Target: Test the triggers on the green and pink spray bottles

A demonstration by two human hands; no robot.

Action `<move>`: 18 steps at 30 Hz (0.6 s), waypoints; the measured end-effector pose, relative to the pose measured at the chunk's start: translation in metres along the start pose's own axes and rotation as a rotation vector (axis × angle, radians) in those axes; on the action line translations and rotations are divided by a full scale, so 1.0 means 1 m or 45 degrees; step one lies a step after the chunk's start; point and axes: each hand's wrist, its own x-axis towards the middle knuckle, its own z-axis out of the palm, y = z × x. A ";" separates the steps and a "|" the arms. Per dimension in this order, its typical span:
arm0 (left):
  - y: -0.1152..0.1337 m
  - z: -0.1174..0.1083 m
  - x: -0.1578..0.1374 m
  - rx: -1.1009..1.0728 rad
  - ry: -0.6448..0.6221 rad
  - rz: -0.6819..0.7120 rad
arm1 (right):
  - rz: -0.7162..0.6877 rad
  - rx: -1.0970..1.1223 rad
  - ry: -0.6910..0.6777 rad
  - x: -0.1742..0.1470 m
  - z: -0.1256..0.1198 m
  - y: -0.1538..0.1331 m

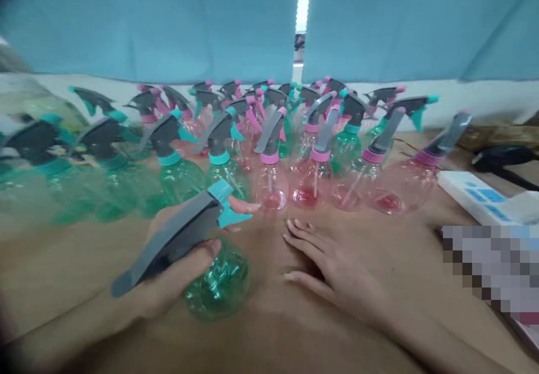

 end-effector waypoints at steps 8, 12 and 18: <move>-0.003 -0.001 0.001 0.025 0.035 0.128 | 0.012 0.060 0.006 -0.001 0.000 0.001; -0.002 -0.002 0.001 0.036 0.029 0.154 | 0.005 0.069 0.042 -0.001 0.001 0.001; 0.000 -0.003 0.001 0.099 0.021 0.147 | 0.016 0.117 0.071 -0.001 0.002 0.001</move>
